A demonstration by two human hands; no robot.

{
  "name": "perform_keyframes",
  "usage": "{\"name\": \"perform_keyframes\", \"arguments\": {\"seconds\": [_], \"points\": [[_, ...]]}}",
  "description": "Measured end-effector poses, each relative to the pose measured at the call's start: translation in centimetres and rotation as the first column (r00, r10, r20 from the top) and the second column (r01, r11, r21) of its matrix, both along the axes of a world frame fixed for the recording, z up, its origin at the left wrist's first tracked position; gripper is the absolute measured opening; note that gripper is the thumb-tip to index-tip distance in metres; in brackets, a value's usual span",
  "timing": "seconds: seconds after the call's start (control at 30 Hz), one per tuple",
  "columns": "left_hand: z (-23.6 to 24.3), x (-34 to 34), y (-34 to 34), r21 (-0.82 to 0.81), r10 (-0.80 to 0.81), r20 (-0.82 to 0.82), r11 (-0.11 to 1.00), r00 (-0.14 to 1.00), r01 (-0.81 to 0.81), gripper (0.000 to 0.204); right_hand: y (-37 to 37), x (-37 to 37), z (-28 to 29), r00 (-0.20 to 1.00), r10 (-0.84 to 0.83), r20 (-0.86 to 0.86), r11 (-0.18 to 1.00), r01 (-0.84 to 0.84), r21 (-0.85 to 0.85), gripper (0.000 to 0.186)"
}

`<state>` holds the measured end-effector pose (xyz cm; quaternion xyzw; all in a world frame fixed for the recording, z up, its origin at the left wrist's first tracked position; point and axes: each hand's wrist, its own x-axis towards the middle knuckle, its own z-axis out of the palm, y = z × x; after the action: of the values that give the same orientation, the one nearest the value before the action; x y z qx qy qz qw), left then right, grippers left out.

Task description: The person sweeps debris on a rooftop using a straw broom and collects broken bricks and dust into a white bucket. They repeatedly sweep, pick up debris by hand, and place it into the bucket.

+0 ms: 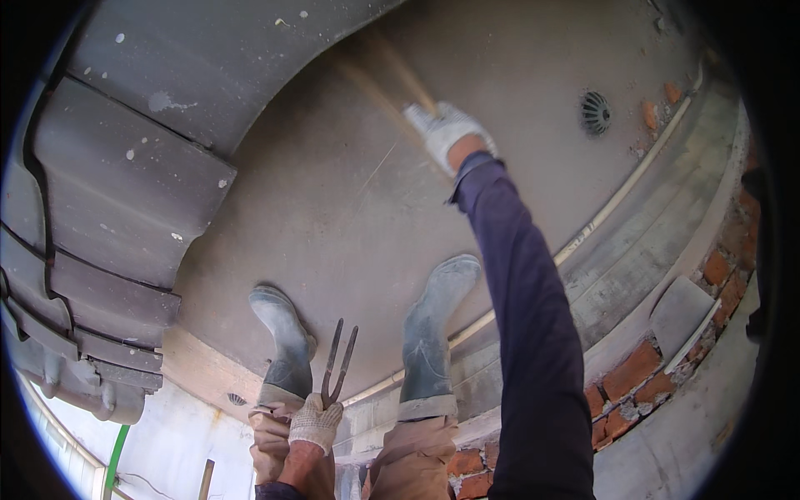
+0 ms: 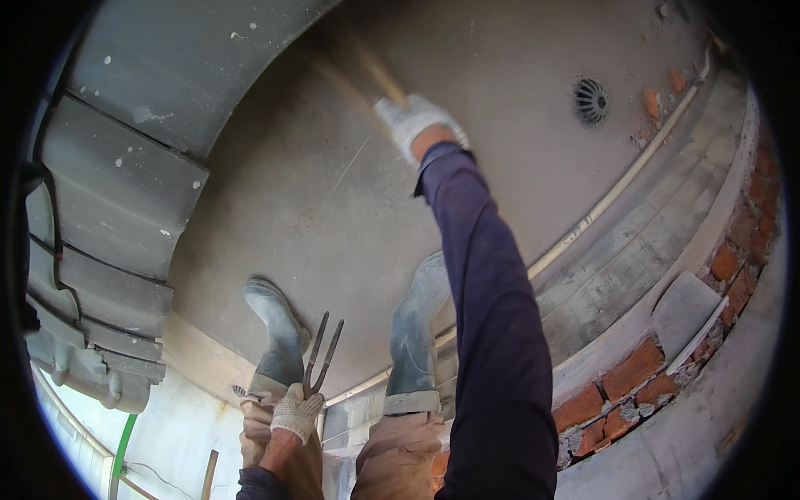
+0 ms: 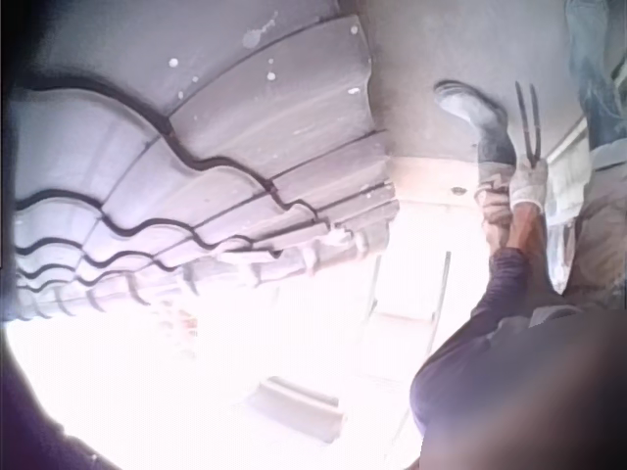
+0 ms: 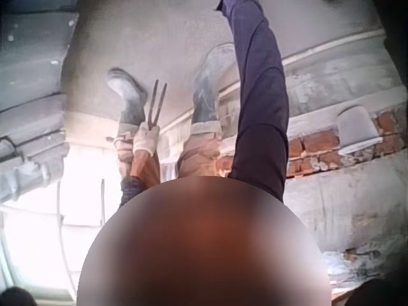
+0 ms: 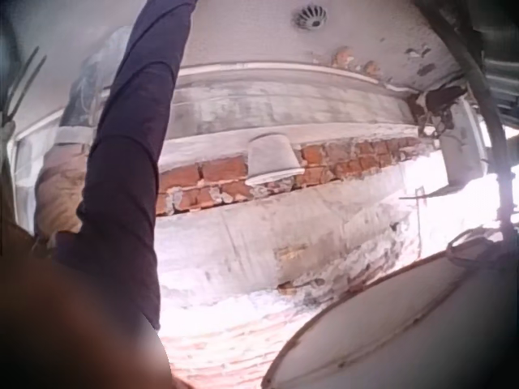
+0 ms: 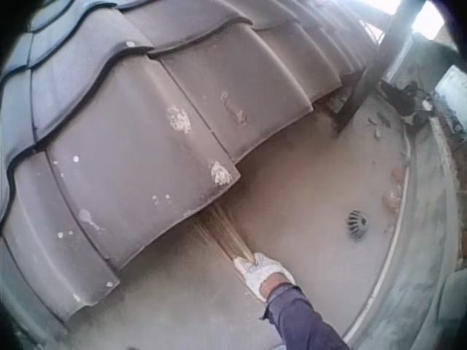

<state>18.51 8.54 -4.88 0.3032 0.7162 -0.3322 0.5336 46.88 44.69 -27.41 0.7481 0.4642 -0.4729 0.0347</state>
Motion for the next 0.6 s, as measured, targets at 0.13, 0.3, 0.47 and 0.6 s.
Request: {"name": "perform_keyframes", "arguments": {"seconds": [0.13,0.3,0.47,0.6], "points": [[0.0,0.2,0.6,-0.061,0.05,0.003,0.997,0.999,-0.05,0.037,3.7,15.4,-0.8,0.953,-0.106,0.284,0.987,0.066,0.15,0.083],[-0.1,0.5,1.7,-0.082,0.003,0.068,0.997,0.998,0.003,0.037,-3.3,25.5,7.3,0.536,-0.844,-0.008,0.532,0.839,0.11,0.061],[-0.6,0.9,1.9,-0.028,-0.081,0.097,0.996,0.992,0.084,0.029,-12.6,19.8,13.5,0.881,-0.467,0.073,0.881,0.457,0.121,0.071],[-0.7,0.3,1.7,-0.016,-0.172,0.147,0.984,0.974,0.176,0.026,-15.7,19.8,10.8,0.929,0.125,0.35,0.989,-0.144,0.029,0.077]]}}
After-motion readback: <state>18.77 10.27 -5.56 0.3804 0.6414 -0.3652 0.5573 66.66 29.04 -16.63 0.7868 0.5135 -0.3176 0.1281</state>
